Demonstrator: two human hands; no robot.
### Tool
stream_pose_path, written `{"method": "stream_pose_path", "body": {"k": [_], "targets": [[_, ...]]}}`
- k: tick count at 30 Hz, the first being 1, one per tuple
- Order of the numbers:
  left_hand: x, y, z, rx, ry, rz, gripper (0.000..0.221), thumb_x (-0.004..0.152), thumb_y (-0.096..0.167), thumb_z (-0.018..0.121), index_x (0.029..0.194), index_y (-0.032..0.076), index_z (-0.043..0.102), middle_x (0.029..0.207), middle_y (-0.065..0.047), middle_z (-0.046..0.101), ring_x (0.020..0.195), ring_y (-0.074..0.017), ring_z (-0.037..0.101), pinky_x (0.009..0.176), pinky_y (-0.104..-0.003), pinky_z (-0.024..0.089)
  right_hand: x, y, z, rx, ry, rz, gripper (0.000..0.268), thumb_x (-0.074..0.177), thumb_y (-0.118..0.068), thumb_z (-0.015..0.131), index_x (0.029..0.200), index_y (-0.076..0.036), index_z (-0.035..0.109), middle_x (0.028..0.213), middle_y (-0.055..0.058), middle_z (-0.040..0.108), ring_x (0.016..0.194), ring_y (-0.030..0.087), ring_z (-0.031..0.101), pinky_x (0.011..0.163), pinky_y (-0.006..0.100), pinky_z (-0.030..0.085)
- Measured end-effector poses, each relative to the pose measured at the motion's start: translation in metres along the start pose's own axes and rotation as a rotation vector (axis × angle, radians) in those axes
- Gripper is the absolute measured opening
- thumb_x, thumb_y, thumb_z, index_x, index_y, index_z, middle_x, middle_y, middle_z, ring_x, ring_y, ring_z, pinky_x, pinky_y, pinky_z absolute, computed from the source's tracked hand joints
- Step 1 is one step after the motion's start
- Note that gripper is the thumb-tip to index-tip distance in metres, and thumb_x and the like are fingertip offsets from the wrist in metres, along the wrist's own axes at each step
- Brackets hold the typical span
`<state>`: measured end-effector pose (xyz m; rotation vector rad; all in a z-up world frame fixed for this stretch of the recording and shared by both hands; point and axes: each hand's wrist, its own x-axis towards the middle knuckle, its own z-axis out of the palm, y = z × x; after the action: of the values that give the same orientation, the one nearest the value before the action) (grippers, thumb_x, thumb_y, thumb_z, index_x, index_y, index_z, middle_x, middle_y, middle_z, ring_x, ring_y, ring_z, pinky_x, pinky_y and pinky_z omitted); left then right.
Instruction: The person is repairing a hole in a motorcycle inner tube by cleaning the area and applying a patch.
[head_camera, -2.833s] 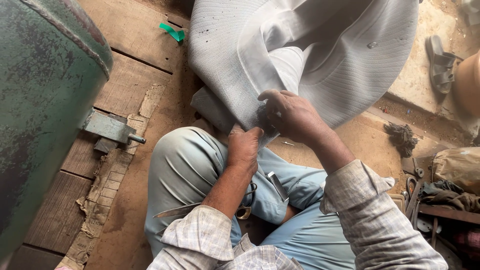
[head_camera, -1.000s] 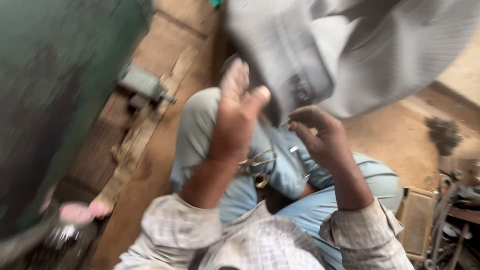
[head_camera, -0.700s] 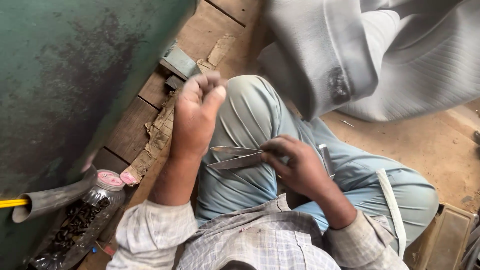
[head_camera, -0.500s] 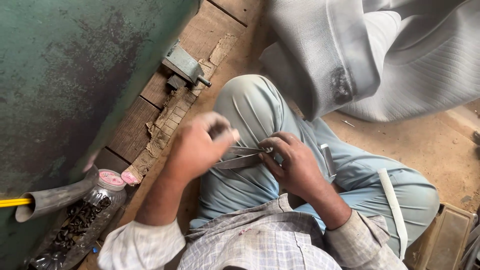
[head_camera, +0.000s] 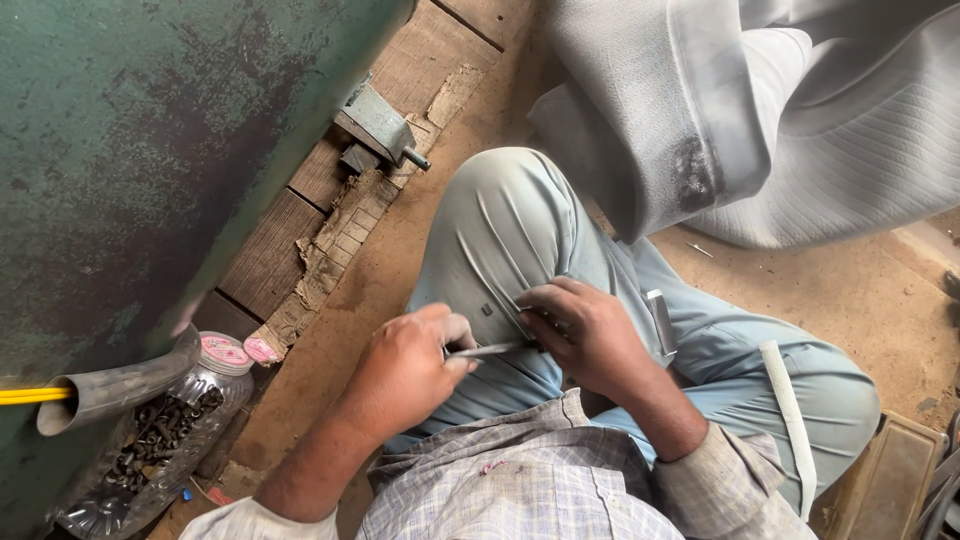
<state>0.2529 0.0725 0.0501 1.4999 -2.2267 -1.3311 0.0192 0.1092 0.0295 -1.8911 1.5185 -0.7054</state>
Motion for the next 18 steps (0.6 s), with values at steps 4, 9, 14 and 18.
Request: {"method": "stream_pose_path", "body": {"k": [4,9,14,18], "targets": [[-0.004,0.001,0.000,0.008,-0.039,-0.053,0.016,0.075,0.020,0.081,0.083,0.009,0.071,0.086,-0.010,0.068,0.084,-0.0314,0.068,0.077,-0.043,0.052,0.016,-0.012,0.009,-0.061,-0.052,-0.038,0.021,0.086,-0.017,0.076,0.107,-0.014,0.074,0.088,0.006,0.069,0.080,0.028,0.070,0.069,0.040,0.056],[0.000,-0.004,0.000,-0.017,-0.031,-0.070,0.019,0.076,0.020,0.081,0.086,0.007,0.070,0.088,-0.011,0.070,0.084,-0.0319,0.068,0.076,-0.043,0.053,0.026,-0.013,0.017,-0.163,-0.120,-0.069,0.009,0.083,-0.017,0.077,0.091,-0.015,0.072,0.090,0.007,0.069,0.082,0.031,0.069,0.069,0.044,0.053],[0.012,0.006,-0.003,-0.016,-0.038,-0.156,0.026,0.077,0.026,0.081,0.095,0.010,0.073,0.088,-0.013,0.074,0.085,-0.0315,0.072,0.077,-0.042,0.055,0.018,-0.006,-0.002,0.054,-0.033,-0.024,0.014,0.085,-0.013,0.077,0.094,-0.009,0.068,0.093,0.009,0.067,0.084,0.030,0.068,0.071,0.041,0.054],[0.019,-0.001,-0.004,0.043,0.106,-0.158,0.032,0.079,0.028,0.082,0.104,0.010,0.074,0.097,-0.013,0.075,0.091,-0.0303,0.072,0.081,-0.039,0.055,0.002,0.014,-0.029,0.328,0.132,0.130,0.010,0.090,-0.009,0.077,0.096,-0.006,0.069,0.094,0.005,0.068,0.084,0.019,0.069,0.076,0.032,0.056]]}}
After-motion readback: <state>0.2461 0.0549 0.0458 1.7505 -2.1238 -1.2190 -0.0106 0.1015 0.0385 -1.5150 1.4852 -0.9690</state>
